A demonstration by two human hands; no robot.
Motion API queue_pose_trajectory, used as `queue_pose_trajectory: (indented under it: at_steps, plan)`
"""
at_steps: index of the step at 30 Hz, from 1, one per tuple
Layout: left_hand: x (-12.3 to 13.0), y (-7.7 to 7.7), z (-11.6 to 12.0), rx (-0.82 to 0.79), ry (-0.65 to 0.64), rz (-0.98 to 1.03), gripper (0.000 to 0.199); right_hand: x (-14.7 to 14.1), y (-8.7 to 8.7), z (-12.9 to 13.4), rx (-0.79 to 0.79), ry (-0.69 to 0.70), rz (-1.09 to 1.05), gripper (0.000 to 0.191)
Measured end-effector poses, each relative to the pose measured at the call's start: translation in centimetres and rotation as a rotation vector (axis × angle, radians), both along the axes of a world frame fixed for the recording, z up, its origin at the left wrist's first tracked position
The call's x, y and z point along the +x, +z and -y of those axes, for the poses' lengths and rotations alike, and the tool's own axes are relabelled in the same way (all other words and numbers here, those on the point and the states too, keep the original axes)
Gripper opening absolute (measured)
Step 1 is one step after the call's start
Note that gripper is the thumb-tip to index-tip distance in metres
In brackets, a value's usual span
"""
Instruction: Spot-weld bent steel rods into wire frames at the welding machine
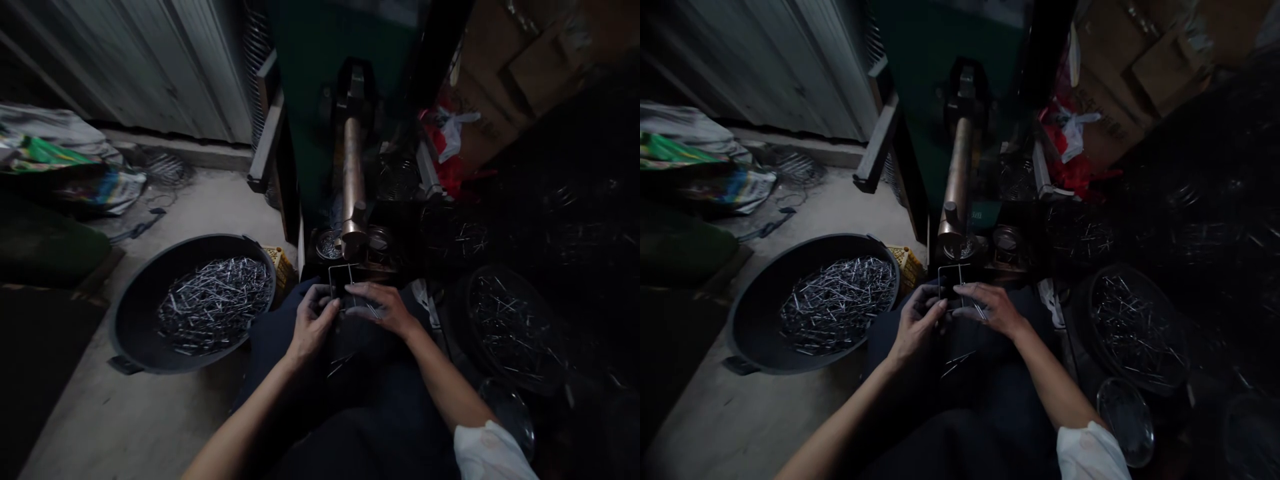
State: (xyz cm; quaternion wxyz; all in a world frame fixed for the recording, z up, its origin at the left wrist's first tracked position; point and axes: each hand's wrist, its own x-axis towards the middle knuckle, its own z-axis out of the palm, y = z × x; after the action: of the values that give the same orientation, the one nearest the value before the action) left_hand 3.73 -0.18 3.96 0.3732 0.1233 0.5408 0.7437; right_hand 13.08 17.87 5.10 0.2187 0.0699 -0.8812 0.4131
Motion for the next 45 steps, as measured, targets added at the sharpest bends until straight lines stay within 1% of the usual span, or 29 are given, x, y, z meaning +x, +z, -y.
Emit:
queue_pose_trajectory:
  at_steps: [6,9,13,19,23,25,27,28,30,31,32,36,41,45]
  plan:
    - [-0.4,0.7,-0.4,-0.006,0.026,-0.001,0.04,-0.7,0.5,-0.4,-0.002,0.016,0.015,0.051]
    - [-0.6,1.0,-0.4,0.003,0.042,-0.016,0.037,-0.9,0.7,-0.4,0.008,0.015,0.027,0.05]
    - [-0.9,0.9,-0.6,0.012,0.044,-0.035,0.033,-1.2,0.8,-0.6,0.01,0.011,0.011,0.051]
    - [-0.9,0.4,-0.8,0.002,0.057,0.005,0.039,-1.5,0.7,-0.8,0.018,0.026,-0.004,0.049]
    - [-1.1,0.7,-1.0,-0.042,0.086,-0.109,0.035,-1.5,0.5,-1.1,0.004,0.018,0.042,0.045]
    - [-1.8,1.0,-1.4,-0.056,0.099,-0.178,0.032,-1.7,0.6,-1.5,-0.044,-0.035,0.065,0.052]
    - [-2.8,1.4,-2.1,-0.064,0.106,-0.199,0.031,-2.2,0.9,-2.2,-0.132,-0.143,0.071,0.055]
    - [-3.3,1.6,-2.5,-0.068,0.113,-0.197,0.031,-2.5,1.0,-2.6,-0.174,-0.193,0.076,0.05]
    - [-4.6,1.8,-3.3,-0.07,0.127,-0.188,0.033,-3.1,1.2,-3.3,-0.237,-0.257,0.11,0.032]
    - [-5.1,1.9,-3.7,-0.067,0.131,-0.186,0.034,-3.5,1.2,-3.6,-0.261,-0.263,0.138,0.026]
    - [-5.6,1.8,-4.0,-0.062,0.135,-0.184,0.035,-3.8,1.1,-3.7,-0.287,-0.258,0.165,0.025]
    - [-6.8,1.5,-4.7,-0.033,0.145,-0.157,0.04,-4.9,0.8,-3.6,-0.394,-0.26,0.194,0.028]
    - [-7.5,0.9,-5.2,0.0,0.176,-0.149,0.038,-5.9,0.7,-3.2,-0.421,-0.278,0.157,0.026]
    - [-7.8,0.9,-5.5,0.017,0.176,-0.136,0.035,-6.4,0.4,-3.2,-0.431,-0.308,0.148,0.026]
